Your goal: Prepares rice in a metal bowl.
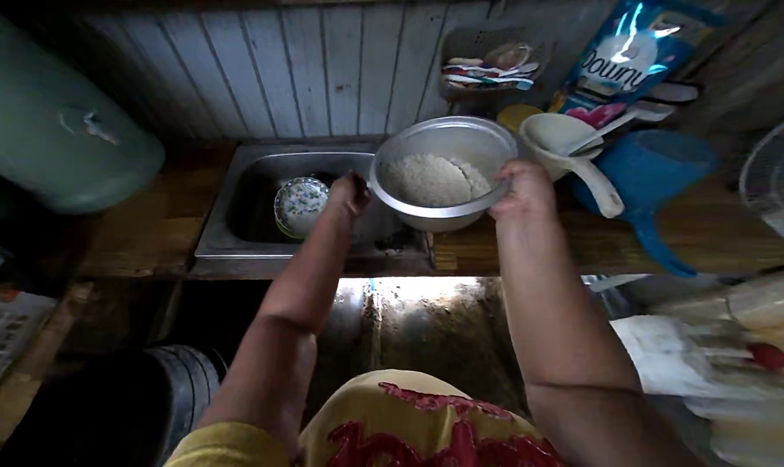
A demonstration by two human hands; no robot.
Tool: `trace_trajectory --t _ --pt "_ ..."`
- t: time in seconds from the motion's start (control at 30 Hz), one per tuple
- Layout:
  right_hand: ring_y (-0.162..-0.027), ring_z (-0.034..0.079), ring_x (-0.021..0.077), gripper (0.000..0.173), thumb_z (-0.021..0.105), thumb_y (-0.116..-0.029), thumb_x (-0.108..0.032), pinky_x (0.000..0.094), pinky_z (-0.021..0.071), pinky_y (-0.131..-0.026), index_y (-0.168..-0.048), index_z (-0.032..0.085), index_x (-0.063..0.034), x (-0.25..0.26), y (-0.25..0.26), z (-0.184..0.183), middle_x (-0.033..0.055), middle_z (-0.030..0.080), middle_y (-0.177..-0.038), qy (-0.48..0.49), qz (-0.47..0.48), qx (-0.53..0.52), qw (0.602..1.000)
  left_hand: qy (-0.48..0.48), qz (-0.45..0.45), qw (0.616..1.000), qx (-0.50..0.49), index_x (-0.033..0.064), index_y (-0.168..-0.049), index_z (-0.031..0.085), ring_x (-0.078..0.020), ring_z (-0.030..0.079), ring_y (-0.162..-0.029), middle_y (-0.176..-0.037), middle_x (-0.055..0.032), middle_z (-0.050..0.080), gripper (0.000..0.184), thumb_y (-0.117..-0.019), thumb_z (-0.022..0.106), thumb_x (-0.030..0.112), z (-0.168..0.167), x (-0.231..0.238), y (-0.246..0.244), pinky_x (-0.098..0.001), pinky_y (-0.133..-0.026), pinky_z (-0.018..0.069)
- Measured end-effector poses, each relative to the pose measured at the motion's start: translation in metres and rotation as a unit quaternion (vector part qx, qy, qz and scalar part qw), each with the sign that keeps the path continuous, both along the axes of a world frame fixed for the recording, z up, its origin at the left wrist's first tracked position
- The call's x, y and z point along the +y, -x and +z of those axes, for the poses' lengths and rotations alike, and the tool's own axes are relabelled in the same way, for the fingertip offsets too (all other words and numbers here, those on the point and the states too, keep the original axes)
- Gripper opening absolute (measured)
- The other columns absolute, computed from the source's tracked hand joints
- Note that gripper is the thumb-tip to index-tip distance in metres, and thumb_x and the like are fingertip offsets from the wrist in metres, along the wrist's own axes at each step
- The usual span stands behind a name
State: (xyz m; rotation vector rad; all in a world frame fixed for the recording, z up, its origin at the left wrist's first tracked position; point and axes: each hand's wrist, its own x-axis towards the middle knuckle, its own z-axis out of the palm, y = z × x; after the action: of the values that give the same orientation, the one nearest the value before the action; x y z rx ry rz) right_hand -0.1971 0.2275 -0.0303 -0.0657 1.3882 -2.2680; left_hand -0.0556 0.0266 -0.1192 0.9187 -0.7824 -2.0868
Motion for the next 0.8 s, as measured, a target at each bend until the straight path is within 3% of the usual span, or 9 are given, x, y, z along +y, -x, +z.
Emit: trace_trajectory --t 0.1,0.17,0.27,0.37,0.43,0.57,0.67,0.73,0.8 --pt "-0.096 0.068 0.0249 0.043 0.048 -0.0819 0.007 0.0490 0.0604 -0.073 -0.122 0.050 -0.0063 0.026 -0.001 -0.011 0.0152 0.063 -0.111 0.059 -0.041 -0.044 0.996 0.069 -0.050 0.988 -0.128 0.0124 -0.092 0.050 -0.0069 0.040 -0.047 -0.065 0.0030 0.043 0.032 -0.1114 0.039 0.035 0.017 -0.010 -0.004 -0.0214 -0.043 0.0385" --pt "-0.095 0.068 0.0243 0.040 0.046 -0.0823 0.006 0.0490 0.0603 -0.075 -0.120 0.050 -0.0075 0.040 -0.001 -0.020 0.0142 0.063 -0.109 0.088 -0.042 -0.054 0.994 0.177 -0.101 0.942 -0.267 0.0103 -0.105 0.056 -0.0104 0.044 -0.058 -0.077 -0.0003 0.047 0.035 -0.1118 0.040 0.041 0.029 -0.014 -0.008 -0.0266 -0.053 0.0432" --pt "-0.100 0.067 0.0270 0.041 0.046 -0.0831 0.004 0.0519 0.0594 -0.078 -0.123 0.051 -0.0074 0.054 -0.004 -0.031 0.0155 0.063 -0.114 0.109 -0.060 -0.089 0.988 0.375 -0.201 0.789 -0.444 0.0002 -0.136 0.059 -0.0322 0.063 -0.113 -0.128 -0.0217 0.063 0.049 -0.1121 0.039 0.039 0.060 -0.019 -0.016 -0.0528 -0.097 0.0519" --pt "-0.104 0.066 0.0284 0.042 0.046 -0.0850 0.002 0.0544 0.0581 -0.081 -0.126 0.050 -0.0081 0.059 -0.007 -0.039 0.0160 0.062 -0.118 0.113 -0.067 -0.122 0.984 0.500 -0.237 0.647 -0.524 -0.0033 -0.135 0.060 -0.0451 0.059 -0.125 -0.135 -0.0297 0.060 0.051 -0.1134 0.036 0.037 0.105 -0.015 -0.016 -0.0652 -0.104 0.0444" --pt "-0.102 0.066 0.0276 0.042 0.046 -0.0846 0.003 0.0529 0.0586 -0.079 -0.125 0.050 -0.0075 0.061 -0.010 -0.046 0.0157 0.062 -0.116 0.111 -0.069 -0.125 0.984 0.549 -0.221 0.611 -0.526 -0.0048 -0.129 0.062 -0.0461 0.061 -0.119 -0.129 -0.0309 0.062 0.050 -0.1134 0.035 0.034 0.135 -0.014 -0.016 -0.0662 -0.099 0.0453" --pt "-0.101 0.067 0.0260 0.042 0.045 -0.0841 0.005 0.0504 0.0588 -0.080 -0.124 0.050 -0.0070 0.063 -0.014 -0.055 0.0148 0.062 -0.115 0.106 -0.056 -0.121 0.985 0.573 -0.146 0.617 -0.519 -0.0054 -0.126 0.062 -0.0412 0.064 -0.110 -0.122 -0.0298 0.063 0.054 -0.1133 0.033 0.039 0.196 -0.006 -0.017 -0.0622 -0.096 0.0473" --pt "-0.101 0.067 0.0261 0.042 0.044 -0.0847 0.005 0.0502 0.0591 -0.081 -0.124 0.052 -0.0054 0.063 -0.014 -0.060 0.0154 0.064 -0.115 0.110 -0.057 -0.114 0.986 0.615 -0.097 0.622 -0.475 -0.0036 -0.117 0.063 -0.0292 0.062 -0.083 -0.099 -0.0212 0.062 0.054 -0.1127 0.035 0.042 0.214 -0.011 -0.026 -0.0511 -0.079 0.0514" --pt "-0.098 0.068 0.0247 0.042 0.044 -0.0834 0.007 0.0483 0.0595 -0.079 -0.123 0.052 -0.0056 0.062 -0.014 -0.061 0.0147 0.064 -0.112 0.107 -0.058 -0.108 0.987 0.627 -0.080 0.676 -0.379 0.0046 -0.099 0.059 -0.0122 0.047 -0.060 -0.075 -0.0028 0.048 0.047 -0.1120 0.036 0.043 0.198 -0.017 -0.039 -0.0338 -0.059 0.0457" --pt "-0.098 0.068 0.0250 0.044 0.044 -0.0831 0.008 0.0481 0.0596 -0.079 -0.124 0.051 -0.0052 0.062 -0.012 -0.061 0.0154 0.064 -0.113 0.109 -0.056 -0.104 0.987 0.565 -0.115 0.792 -0.199 0.0157 -0.086 0.052 -0.0021 0.044 -0.049 -0.063 0.0099 0.046 0.039 -0.1131 0.032 0.036 0.156 -0.020 -0.052 -0.0212 -0.047 0.0431"
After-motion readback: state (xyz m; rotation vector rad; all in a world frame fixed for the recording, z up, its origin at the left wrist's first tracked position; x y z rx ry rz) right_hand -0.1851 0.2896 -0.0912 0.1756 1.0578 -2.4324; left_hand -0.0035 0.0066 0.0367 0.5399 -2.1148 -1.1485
